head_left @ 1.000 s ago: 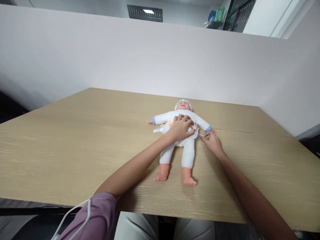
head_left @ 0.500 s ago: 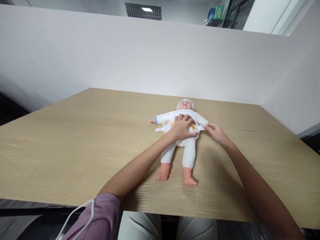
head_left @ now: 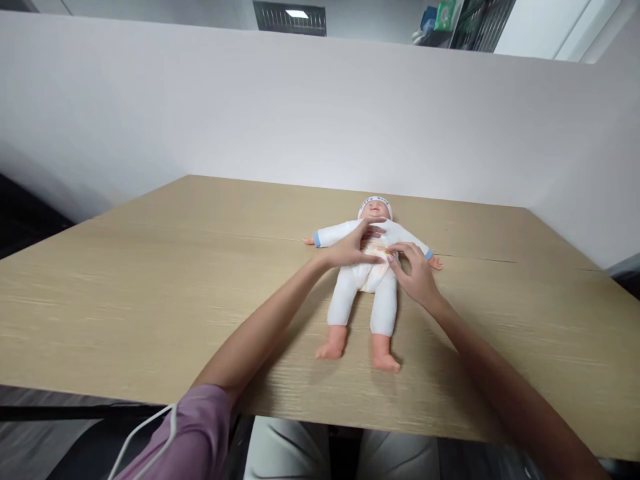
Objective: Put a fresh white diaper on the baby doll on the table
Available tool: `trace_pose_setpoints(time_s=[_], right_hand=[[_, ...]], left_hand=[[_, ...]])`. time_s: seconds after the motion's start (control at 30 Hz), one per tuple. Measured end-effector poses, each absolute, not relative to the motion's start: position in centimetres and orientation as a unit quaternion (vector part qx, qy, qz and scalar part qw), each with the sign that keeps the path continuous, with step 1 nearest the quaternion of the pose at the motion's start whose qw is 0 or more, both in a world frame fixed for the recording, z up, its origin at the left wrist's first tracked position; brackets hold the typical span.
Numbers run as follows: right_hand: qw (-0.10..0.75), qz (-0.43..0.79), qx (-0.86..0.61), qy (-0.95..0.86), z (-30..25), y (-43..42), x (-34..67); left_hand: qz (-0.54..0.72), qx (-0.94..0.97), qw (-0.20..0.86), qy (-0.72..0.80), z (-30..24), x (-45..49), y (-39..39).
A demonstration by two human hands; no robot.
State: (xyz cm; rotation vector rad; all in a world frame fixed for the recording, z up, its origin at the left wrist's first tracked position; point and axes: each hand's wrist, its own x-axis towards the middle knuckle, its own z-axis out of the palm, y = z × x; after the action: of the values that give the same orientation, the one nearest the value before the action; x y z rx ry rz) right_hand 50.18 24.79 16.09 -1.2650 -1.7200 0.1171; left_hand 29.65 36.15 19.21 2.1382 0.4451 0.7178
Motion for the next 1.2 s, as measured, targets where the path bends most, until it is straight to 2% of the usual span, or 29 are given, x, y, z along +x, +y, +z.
trace_pose_setpoints(time_s=[0.07,0.2,0.27,0.37,0.5,0.63,0.8,1.2], right_hand=[[0.461,0.041,-0.508,-0.727,15.9,23.6,50.2],[0.436,0.018,-0.534,-0.724,16.5,23.4,49.6],[0.443,-0.001,-0.537,-0.719,17.1,24.3,48.7],[0.434,-0.001,-0.530,-0.729,18.2,26.5,46.8],[0.379,0.018,-0.567,-0.731,18.8,29.1,44.7],[0.352,0.038,-0.601,-0.716,18.8,30.0,44.4],[0.349,0.077,-0.613,-0.705,19.0,29.9,45.1],[0.337,0.119,-0.596,-0.719,19.0,30.3,45.1]], left_hand=[[0.323,0.825,0.405,0.225,18.5,27.8,36.7],[0.335,0.809,0.250,0.413,16.1,23.7,36.8],[0.321,0.801,0.212,0.458,14.9,22.1,36.6],[0.298,0.792,0.198,0.494,13.6,20.7,36.3],[0.274,0.776,0.218,0.524,12.6,20.7,37.1],[0.286,0.757,0.270,0.522,12.7,20.7,38.2],[0.357,0.747,0.309,0.468,14.3,21.2,38.0],[0.384,0.814,0.314,0.304,16.6,27.7,35.5]])
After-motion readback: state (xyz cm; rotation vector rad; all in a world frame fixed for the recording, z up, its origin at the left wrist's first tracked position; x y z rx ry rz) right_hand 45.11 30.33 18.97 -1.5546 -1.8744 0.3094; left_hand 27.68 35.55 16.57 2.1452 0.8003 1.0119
